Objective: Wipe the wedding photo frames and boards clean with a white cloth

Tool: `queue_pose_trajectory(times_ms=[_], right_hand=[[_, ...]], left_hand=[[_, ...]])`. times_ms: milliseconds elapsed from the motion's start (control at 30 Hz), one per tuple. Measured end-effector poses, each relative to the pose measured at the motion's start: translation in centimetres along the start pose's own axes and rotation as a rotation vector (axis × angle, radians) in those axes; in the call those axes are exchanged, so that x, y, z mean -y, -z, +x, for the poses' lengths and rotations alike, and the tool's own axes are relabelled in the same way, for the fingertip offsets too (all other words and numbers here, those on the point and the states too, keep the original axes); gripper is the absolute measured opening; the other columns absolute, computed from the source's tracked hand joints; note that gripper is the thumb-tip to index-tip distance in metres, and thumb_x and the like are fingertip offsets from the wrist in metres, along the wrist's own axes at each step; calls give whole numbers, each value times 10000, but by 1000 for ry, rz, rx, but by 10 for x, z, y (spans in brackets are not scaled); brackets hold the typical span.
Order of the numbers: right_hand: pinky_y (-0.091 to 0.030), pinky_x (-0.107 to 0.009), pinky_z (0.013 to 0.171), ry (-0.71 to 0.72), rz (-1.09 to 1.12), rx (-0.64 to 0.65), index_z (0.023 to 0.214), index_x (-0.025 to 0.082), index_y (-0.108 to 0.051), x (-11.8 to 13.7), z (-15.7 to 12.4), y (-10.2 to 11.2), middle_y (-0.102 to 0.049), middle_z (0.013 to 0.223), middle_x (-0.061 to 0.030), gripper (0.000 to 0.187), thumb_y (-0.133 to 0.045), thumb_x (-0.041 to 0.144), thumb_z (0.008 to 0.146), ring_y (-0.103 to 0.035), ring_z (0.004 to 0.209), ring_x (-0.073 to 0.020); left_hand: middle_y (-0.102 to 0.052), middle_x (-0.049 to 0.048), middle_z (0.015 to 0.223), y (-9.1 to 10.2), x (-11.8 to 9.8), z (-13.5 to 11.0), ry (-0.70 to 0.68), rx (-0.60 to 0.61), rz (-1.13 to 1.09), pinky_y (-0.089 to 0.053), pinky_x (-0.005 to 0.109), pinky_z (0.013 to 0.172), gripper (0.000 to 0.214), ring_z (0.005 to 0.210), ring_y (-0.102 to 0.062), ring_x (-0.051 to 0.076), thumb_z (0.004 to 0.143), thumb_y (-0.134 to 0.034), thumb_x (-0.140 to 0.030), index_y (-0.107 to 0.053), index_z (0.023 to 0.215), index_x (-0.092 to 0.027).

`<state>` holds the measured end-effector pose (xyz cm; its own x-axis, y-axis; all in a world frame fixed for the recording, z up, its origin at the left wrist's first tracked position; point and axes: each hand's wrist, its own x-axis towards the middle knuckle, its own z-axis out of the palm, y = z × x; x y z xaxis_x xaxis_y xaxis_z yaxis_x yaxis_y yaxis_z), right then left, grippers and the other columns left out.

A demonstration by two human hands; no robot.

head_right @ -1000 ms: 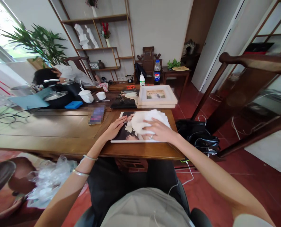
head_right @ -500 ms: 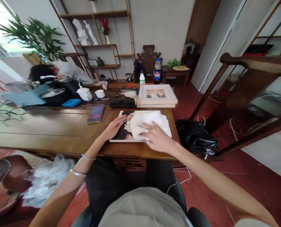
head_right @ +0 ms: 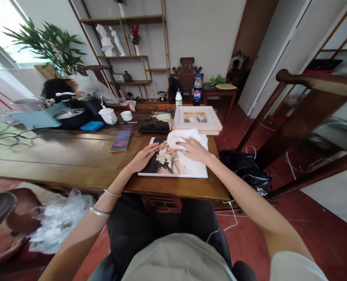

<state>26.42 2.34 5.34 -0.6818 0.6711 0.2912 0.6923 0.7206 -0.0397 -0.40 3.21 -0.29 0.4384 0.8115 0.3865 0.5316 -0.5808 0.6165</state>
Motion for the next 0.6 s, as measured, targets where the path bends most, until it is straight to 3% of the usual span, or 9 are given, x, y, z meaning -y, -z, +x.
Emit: queue_pose_trajectory(times_ms=[167,333,467,600], right_hand=[[-329,-447,1007,-29,-32,-30,1170,175,-584,-3,4,-6,-570,1256,-87,320,-385,254,932,-465,1196,-260],[-246,-485,1067,62,57,22,1081,207,-632,45,-40,9,-570,1254,-87,276,-435,170,890,-331,1311,-237],[-184,-510,1095,76,122,63,1049,173,-635,89,-78,19,-413,1401,-127,256,-489,145,840,-255,1347,-243],[-159,-526,1104,93,143,95,1009,172,-642,101,-92,21,-361,1434,-118,230,-500,145,830,-238,1353,-250]], left_hand=[[-467,73,1376,-1,0,1,8,-10,15,-266,373,1111,417,1293,-398,191,907,-342,-321,-520,1260,-185],[-459,92,1380,-1,-1,1,9,-11,21,-272,375,1107,423,1290,-402,197,906,-340,-309,-521,1257,-157],[-450,86,1388,-1,-2,0,9,-11,23,-271,392,1104,423,1291,-399,192,913,-329,-315,-509,1267,-169],[-435,86,1400,2,-5,0,-6,15,40,-267,385,1106,430,1297,-390,195,915,-325,-316,-501,1277,-165]])
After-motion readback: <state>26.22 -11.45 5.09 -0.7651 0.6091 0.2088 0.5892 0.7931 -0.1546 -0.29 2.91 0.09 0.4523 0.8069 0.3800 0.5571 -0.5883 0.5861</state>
